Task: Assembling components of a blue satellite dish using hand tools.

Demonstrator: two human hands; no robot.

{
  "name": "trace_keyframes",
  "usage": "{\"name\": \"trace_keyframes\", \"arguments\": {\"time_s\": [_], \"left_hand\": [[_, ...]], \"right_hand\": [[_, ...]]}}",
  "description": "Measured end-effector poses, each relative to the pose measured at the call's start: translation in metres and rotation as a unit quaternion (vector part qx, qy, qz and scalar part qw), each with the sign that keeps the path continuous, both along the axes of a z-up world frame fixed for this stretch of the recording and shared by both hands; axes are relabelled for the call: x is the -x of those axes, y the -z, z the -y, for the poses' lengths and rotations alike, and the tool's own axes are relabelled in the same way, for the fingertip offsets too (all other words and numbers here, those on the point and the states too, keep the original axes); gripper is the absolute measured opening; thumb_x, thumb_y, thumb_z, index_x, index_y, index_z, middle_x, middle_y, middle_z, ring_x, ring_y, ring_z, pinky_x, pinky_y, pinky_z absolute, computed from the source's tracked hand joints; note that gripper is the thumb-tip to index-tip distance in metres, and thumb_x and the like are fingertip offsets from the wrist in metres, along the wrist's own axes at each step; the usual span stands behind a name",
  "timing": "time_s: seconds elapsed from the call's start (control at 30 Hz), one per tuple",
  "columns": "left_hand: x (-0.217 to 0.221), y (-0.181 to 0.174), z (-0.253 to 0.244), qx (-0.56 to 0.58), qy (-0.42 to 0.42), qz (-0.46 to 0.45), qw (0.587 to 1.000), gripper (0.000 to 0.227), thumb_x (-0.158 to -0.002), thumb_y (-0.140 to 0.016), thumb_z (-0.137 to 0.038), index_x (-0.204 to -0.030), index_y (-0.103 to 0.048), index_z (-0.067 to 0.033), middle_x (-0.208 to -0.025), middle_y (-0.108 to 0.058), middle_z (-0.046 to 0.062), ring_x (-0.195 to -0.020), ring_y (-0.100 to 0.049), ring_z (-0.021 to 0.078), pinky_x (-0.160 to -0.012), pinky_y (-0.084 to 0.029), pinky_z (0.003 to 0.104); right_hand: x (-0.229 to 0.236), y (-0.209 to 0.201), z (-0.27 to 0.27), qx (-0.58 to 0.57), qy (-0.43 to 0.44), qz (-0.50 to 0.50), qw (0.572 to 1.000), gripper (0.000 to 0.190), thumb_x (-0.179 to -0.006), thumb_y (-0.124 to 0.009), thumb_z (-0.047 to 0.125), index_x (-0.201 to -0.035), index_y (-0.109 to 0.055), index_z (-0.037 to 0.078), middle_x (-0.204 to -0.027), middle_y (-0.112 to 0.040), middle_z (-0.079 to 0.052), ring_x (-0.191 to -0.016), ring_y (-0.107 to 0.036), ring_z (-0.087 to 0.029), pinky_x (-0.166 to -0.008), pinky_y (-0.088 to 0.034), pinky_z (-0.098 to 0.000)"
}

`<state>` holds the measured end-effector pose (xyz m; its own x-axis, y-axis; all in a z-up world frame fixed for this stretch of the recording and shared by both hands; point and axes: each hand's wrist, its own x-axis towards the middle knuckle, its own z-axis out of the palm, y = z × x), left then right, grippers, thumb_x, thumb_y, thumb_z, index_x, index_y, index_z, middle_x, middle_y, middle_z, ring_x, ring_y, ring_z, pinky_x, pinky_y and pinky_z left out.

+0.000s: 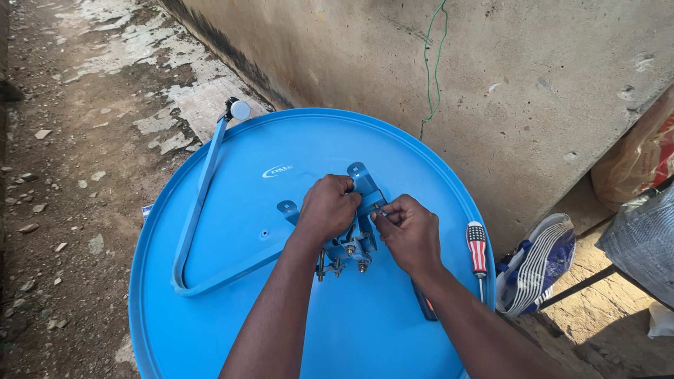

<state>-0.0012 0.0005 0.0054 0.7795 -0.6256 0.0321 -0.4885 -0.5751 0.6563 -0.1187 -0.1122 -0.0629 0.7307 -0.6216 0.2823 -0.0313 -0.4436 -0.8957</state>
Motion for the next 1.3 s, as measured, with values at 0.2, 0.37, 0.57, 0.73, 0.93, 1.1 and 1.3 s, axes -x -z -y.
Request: {"name": "trace_keyframes", "arguments": {"time_s": [0.2,0.37,0.57,0.73,0.93,1.1,1.3], "left_hand": [[-0.001,-0.003,0.001,-0.027,-0.008,-0.038,0.999,0.017,-0.090,-0.063,-0.016,-0.085,-0.073,-0.0041,-0.069,-0.068,0.011,-0.061,-0.065,0.0215,-0.063,-0.052,0.043],[-0.015,0.000,0.003,0.007,0.000,-0.131,0.991,0.018,-0.088,-0.063,-0.015,-0.095,-0.074,-0.0034,-0.074,-0.071,0.012,-0.063,-0.065,0.0193,-0.063,-0.052,0.040],[-0.045,0.002,0.003,0.079,0.008,-0.281,0.957,0.018,-0.095,-0.059,-0.013,-0.098,-0.063,0.0051,-0.073,-0.054,0.009,-0.062,-0.052,0.0182,-0.057,-0.049,0.038],[-0.042,-0.024,0.008,-0.026,-0.015,-0.262,0.965,0.023,-0.099,-0.052,-0.015,-0.093,-0.073,-0.0067,-0.076,-0.069,0.007,-0.066,-0.064,0.0130,-0.068,-0.058,0.034],[-0.055,-0.021,0.025,-0.153,0.035,-0.148,0.976,0.022,-0.098,-0.058,-0.012,-0.086,-0.074,-0.0050,-0.082,-0.073,0.014,-0.070,-0.066,0.0202,-0.074,-0.055,0.043],[-0.060,-0.021,0.032,-0.198,0.043,-0.101,0.974,0.015,-0.093,-0.059,-0.005,-0.092,-0.075,-0.0030,-0.087,-0.073,0.016,-0.072,-0.066,0.0233,-0.075,-0.053,0.048],[-0.057,-0.023,0.031,-0.183,0.059,-0.128,0.973,0.019,-0.095,-0.058,-0.008,-0.098,-0.075,-0.0021,-0.095,-0.075,0.019,-0.083,-0.069,0.0265,-0.085,-0.053,0.049]], "right_hand": [[0.009,0.008,0.004,-0.138,-0.030,-0.006,0.990,0.016,-0.089,-0.077,0.018,-0.092,-0.073,0.002,-0.070,-0.075,-0.007,-0.059,-0.072,-0.011,-0.050,-0.057,-0.0261],[0.022,0.028,0.007,-0.170,-0.051,-0.005,0.984,0.018,-0.091,-0.074,0.019,-0.096,-0.074,0.002,-0.074,-0.076,-0.008,-0.062,-0.072,-0.011,-0.054,-0.058,-0.0263],[0.038,0.052,0.011,-0.208,-0.070,-0.003,0.976,0.019,-0.091,-0.074,0.017,-0.100,-0.076,0.000,-0.075,-0.077,-0.009,-0.062,-0.071,-0.012,-0.054,-0.058,-0.0268],[0.039,0.052,0.013,-0.238,-0.070,0.026,0.968,0.018,-0.091,-0.074,0.014,-0.100,-0.075,-0.001,-0.074,-0.075,-0.010,-0.061,-0.071,-0.013,-0.053,-0.058,-0.0281],[0.029,0.035,0.008,-0.255,-0.097,0.039,0.961,0.018,-0.091,-0.073,0.014,-0.101,-0.074,-0.002,-0.077,-0.075,-0.011,-0.064,-0.071,-0.014,-0.055,-0.059,-0.0295],[0.022,0.024,0.007,-0.252,-0.098,0.047,0.962,0.019,-0.091,-0.073,0.016,-0.100,-0.075,-0.001,-0.078,-0.076,-0.011,-0.066,-0.073,-0.014,-0.058,-0.061,-0.0301],[0.016,0.023,0.019,-0.243,-0.091,0.063,0.964,0.017,-0.091,-0.073,0.015,-0.099,-0.074,0.000,-0.080,-0.076,-0.011,-0.068,-0.074,-0.015,-0.061,-0.061,-0.0309]]}}
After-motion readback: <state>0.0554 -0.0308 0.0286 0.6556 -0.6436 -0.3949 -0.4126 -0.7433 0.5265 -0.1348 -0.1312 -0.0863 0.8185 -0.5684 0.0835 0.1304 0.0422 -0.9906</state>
